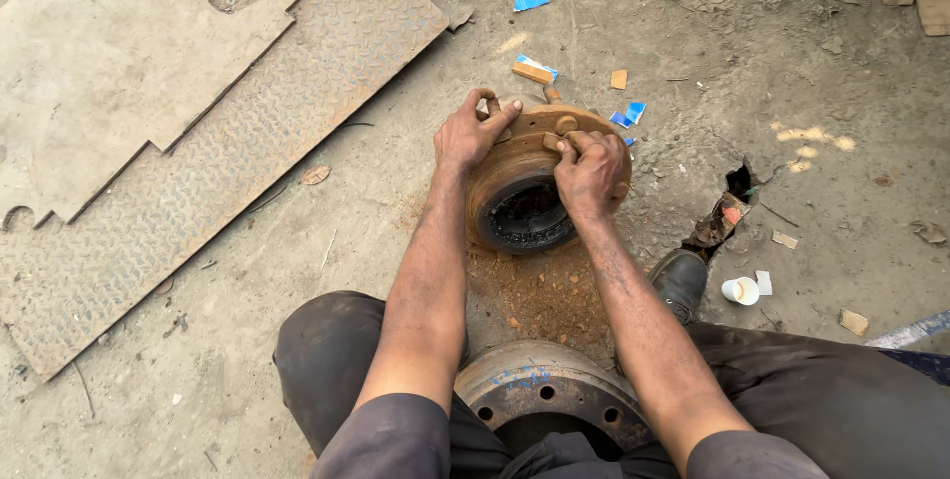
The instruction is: The person scrubs a circular metal part with a small abrasive block, rotating it to clean different sections. The person sits on the ground while performing the task.
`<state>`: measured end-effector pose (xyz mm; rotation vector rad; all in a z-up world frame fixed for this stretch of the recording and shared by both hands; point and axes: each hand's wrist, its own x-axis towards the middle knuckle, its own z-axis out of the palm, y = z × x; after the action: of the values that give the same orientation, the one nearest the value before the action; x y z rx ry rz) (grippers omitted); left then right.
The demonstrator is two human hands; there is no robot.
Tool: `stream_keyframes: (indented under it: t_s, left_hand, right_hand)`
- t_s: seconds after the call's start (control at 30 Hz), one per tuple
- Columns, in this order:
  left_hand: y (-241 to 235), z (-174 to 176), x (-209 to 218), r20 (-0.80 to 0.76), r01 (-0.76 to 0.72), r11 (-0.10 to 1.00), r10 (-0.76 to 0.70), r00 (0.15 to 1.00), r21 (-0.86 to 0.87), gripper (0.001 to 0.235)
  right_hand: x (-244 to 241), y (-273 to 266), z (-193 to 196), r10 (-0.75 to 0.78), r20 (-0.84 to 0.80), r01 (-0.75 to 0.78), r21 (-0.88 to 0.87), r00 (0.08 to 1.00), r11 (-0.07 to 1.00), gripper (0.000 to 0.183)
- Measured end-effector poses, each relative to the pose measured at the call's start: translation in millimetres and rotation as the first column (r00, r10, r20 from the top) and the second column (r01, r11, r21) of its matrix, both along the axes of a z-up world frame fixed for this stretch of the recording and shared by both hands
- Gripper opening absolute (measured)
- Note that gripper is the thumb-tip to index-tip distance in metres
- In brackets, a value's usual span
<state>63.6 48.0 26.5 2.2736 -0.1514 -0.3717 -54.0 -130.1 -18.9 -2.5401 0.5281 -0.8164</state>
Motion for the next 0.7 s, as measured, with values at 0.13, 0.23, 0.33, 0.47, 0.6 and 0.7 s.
stream_keyframes:
  t_s: [0.13,0.23,0.33,0.47,0.6,0.7]
  left_hand:
    - [1.0,-2.3,4.2,0.016,0.015,1.0,-0.015,1.0,-0.008,0.082]
    - [0.6,-2.1,-1.1,0.0,0.011,1.0,-0.011,1.0,-0.011,0.082]
    - [1.7,3.8,-0.4,-0.024,-0.012,0.999,0.011,1.0,-0.033,0.082]
    - [-0.3,0.7,-0.3,0.008,-0.004,1.0,0.004,1.0,0.003,0.081]
    - [0.7,-2.8,0.5,0.016,0.003,1.0,-0.003,1.0,-0.003,0.08]
    - [-0.4,-1.0,0.2,-0.015,-0.01,0.999,0.009,1.0,-0.034,0.081]
  right_hand:
    - [6.7,34.0,1.1,0.101,0.041,-0.099,-0.056,0.994,0.993,0.014]
    - [2.1,40.3,13.7,0.096,-0.012,-0.096,-0.037,0.995,0.995,0.013]
    - [0.2,28.9,19.9,0.062,-0.032,-0.061,0.033,0.998,0.998,0.014]
    - [-1.7,13.7,16.9,0.014,-0.051,-0.01,0.086,0.999,0.996,0.014]
    - [-1.0,12.8,14.2,0.018,-0.072,-0.015,0.041,0.997,0.999,0.017]
    - [-2.2,12.8,19.6,0.042,-0.058,-0.036,0.088,0.997,0.995,0.019]
